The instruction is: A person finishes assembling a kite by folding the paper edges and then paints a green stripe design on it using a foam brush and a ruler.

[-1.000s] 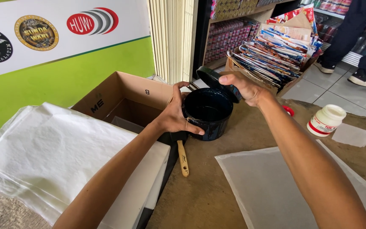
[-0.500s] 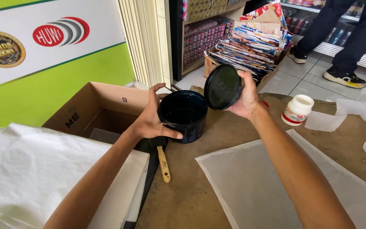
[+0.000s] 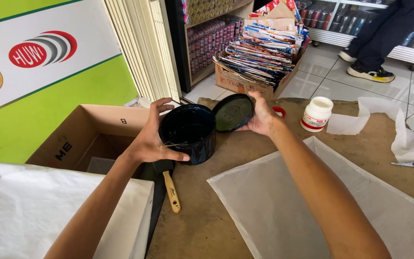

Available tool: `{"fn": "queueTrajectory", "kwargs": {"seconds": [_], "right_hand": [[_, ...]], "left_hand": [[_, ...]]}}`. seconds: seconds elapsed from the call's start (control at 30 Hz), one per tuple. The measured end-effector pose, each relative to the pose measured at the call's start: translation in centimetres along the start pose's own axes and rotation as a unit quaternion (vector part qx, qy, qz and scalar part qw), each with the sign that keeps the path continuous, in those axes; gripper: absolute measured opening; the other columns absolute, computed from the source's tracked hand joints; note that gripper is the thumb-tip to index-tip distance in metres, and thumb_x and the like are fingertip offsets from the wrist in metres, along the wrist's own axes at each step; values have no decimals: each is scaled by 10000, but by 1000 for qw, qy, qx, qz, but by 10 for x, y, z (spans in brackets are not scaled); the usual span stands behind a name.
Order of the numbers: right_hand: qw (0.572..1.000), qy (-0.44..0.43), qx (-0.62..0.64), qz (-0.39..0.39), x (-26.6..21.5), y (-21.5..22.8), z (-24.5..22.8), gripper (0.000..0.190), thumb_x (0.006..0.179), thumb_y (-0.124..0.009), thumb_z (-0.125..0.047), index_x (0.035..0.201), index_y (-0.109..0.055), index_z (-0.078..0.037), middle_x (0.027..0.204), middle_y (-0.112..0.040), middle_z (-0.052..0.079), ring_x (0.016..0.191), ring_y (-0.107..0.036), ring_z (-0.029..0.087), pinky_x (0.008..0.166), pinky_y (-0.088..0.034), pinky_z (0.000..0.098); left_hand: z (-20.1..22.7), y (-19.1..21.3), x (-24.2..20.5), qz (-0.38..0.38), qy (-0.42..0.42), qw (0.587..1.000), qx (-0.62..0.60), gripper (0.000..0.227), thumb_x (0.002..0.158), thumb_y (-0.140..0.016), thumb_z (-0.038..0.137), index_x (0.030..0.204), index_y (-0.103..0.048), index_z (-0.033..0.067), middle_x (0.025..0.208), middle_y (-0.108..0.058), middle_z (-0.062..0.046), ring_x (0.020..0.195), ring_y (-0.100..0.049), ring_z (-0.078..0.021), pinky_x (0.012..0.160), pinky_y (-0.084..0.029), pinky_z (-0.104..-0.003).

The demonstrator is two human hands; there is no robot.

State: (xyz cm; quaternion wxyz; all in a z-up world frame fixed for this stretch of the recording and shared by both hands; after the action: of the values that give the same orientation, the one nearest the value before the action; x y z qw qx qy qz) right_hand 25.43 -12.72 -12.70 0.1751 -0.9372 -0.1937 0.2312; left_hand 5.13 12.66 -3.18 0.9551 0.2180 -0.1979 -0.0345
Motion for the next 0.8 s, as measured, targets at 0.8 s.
{"fn": "queueTrajectory", "kwargs": {"seconds": [0.8], "right_hand": [[828, 125, -481, 260, -32, -11, -28, 831, 1002, -460, -706, 1290, -616, 58, 1346, -544, 244, 1041, -675, 407, 546, -652, 429]], "left_hand": [[6, 6, -1, 22, -28, 999, 41, 1282, 445, -1051, 344, 1503, -340, 209, 1490, -344, -234, 1430, -401, -508, 1191, -297, -676]]}}
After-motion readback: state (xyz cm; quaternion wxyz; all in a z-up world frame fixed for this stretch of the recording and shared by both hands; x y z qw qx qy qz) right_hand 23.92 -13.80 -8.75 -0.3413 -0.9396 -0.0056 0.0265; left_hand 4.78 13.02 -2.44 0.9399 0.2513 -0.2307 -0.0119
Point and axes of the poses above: each hand's wrist, its own x-axis towards the middle knuckle, its own y-axis out of the back of the hand, z = x × y, the point moved 5 cm from there along x, towards the middle knuckle
